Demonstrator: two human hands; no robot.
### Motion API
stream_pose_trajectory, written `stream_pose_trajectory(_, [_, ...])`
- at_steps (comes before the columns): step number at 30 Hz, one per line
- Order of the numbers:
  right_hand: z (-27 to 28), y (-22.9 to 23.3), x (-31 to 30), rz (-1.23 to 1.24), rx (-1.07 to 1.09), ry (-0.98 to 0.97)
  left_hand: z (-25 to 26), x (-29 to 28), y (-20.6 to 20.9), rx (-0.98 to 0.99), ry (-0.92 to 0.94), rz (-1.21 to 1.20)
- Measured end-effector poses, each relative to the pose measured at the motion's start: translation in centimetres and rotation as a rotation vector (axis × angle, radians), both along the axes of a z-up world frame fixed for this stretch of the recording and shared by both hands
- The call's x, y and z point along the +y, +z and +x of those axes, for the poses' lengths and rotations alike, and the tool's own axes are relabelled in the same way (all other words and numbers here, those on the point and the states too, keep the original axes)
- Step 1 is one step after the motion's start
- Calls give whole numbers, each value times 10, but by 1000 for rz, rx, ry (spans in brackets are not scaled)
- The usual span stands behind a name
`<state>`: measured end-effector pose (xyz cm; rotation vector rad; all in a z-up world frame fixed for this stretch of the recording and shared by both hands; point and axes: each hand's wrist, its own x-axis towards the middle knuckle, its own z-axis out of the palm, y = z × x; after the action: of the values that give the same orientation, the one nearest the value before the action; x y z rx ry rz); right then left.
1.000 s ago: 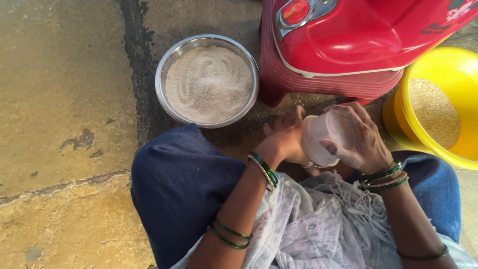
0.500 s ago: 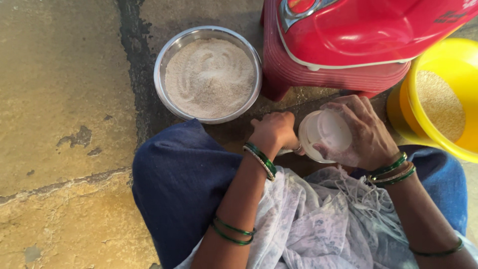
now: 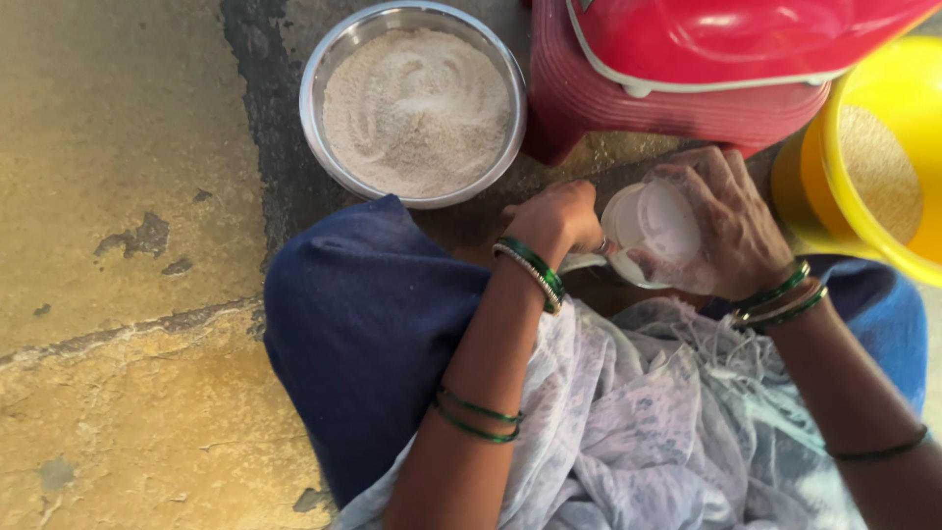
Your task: The person scoops a white powder from a plastic container into a metal bowl, then scrapes the inside of a blender jar to collect remaining powder. They add grains from a yellow bowl into the blender jar, secure the lid, and operate the red blender.
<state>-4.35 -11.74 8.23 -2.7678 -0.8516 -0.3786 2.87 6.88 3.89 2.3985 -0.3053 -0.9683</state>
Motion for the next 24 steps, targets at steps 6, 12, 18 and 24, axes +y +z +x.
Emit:
stream_pose_trajectory(6, [-1,0,-2,-57,46,-18,1,-2,-4,-13,21,29])
stream_pose_trajectory(12, [4,1,-8,-53,43,-30,3,1,-2,13,39,23])
stream_pose_trajectory(18, [34,-13,11,-22,237,-450,3,3,-8,-25,48,-79])
stream_pose_trajectory(24, [30,-16,28,95,323,-748,7,-4,-15,14,0,-79])
